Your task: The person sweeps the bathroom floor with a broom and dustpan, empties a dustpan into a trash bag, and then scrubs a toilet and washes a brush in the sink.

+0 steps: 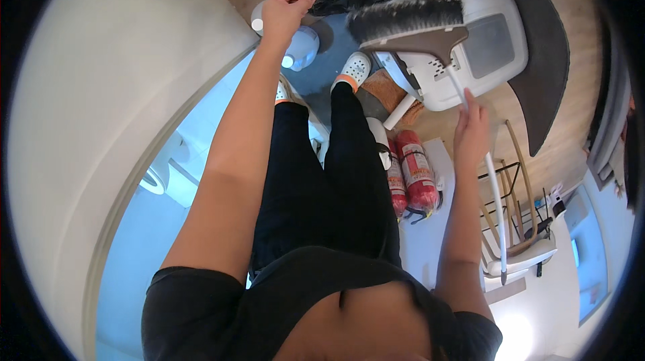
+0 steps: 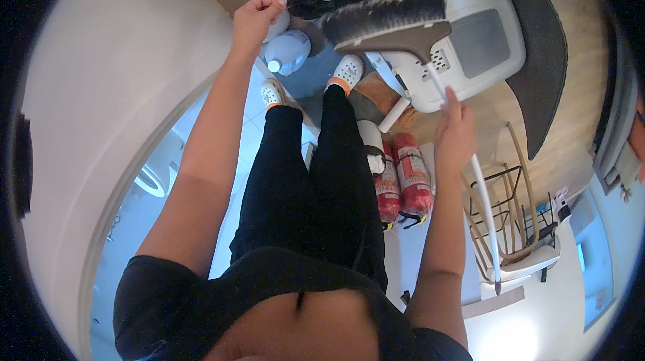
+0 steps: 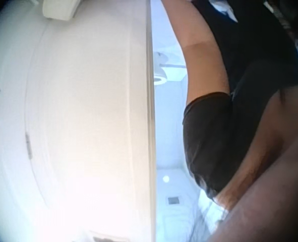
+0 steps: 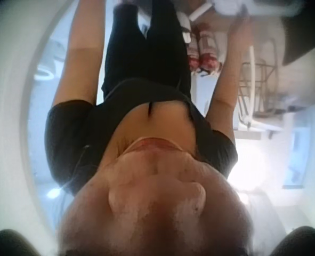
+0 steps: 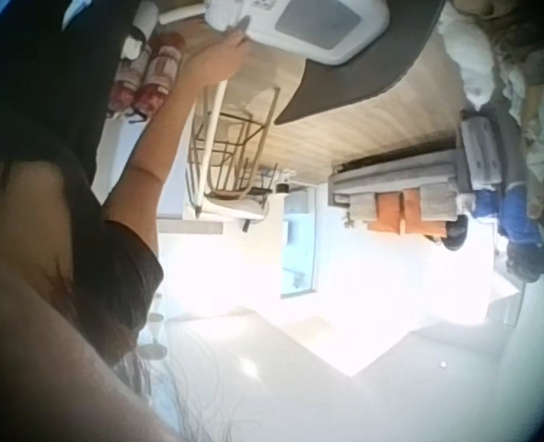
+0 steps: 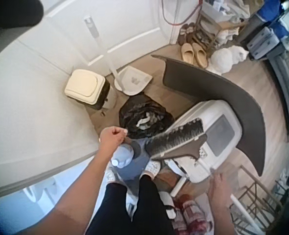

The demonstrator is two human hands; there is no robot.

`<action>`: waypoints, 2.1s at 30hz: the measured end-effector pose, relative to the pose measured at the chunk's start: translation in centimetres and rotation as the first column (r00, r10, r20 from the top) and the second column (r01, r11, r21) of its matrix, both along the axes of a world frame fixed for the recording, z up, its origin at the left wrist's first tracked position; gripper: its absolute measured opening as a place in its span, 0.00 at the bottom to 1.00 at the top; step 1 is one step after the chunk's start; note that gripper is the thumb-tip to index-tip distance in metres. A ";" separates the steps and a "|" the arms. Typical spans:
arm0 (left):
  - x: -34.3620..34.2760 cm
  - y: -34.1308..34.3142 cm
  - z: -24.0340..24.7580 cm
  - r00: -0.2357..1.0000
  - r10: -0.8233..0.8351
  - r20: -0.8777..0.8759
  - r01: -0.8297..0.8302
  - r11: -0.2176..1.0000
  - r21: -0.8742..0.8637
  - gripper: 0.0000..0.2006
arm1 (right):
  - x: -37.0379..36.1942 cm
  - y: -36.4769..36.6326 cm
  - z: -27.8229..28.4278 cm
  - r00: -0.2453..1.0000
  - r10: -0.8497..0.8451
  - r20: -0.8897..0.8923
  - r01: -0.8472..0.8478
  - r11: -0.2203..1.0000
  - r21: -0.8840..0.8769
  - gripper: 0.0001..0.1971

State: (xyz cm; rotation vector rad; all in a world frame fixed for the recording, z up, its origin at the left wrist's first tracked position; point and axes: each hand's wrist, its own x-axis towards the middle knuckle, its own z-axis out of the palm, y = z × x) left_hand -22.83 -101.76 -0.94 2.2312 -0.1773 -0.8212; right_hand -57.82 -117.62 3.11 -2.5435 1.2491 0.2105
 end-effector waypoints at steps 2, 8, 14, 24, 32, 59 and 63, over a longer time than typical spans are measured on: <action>0.9 -0.1 -1.8 0.994 0.009 -0.106 -0.011 1.000 -0.017 0.14 | 2.9 -2.9 -1.6 0.998 0.045 0.043 -0.042 0.998 -0.053 0.19; 0.1 -2.6 -6.2 0.953 0.039 -0.299 -0.032 0.999 0.029 0.21 | 12.2 -10.9 -9.3 0.978 0.098 -0.186 -0.112 0.992 -0.064 0.19; 0.7 -4.7 -8.2 0.980 -0.184 -0.071 0.196 0.950 0.243 0.25 | 17.0 -15.6 -16.1 0.931 0.035 -0.364 -0.031 0.999 0.016 0.15; 1.7 -5.1 -10.5 0.580 0.185 -0.794 -0.335 0.942 -0.025 0.27 | 18.0 -16.2 -20.7 0.911 0.158 -0.382 -0.260 0.938 -0.232 0.13; 1.2 -5.3 -11.2 0.497 0.112 -0.861 -0.420 0.899 -0.125 0.24 | 25.2 -5.0 -19.1 0.738 -0.033 0.675 -0.366 0.821 0.439 0.11; 10.0 -4.7 -34.5 0.544 -0.698 0.466 0.419 0.707 0.570 0.11 | 30.5 1.9 -38.7 0.319 -0.947 -0.047 0.326 0.063 0.943 0.06; 13.5 -4.1 -33.7 0.916 -0.192 0.352 0.223 0.974 -0.048 0.09 | 30.5 1.8 -39.8 0.362 -0.931 -0.053 0.302 0.063 0.951 0.09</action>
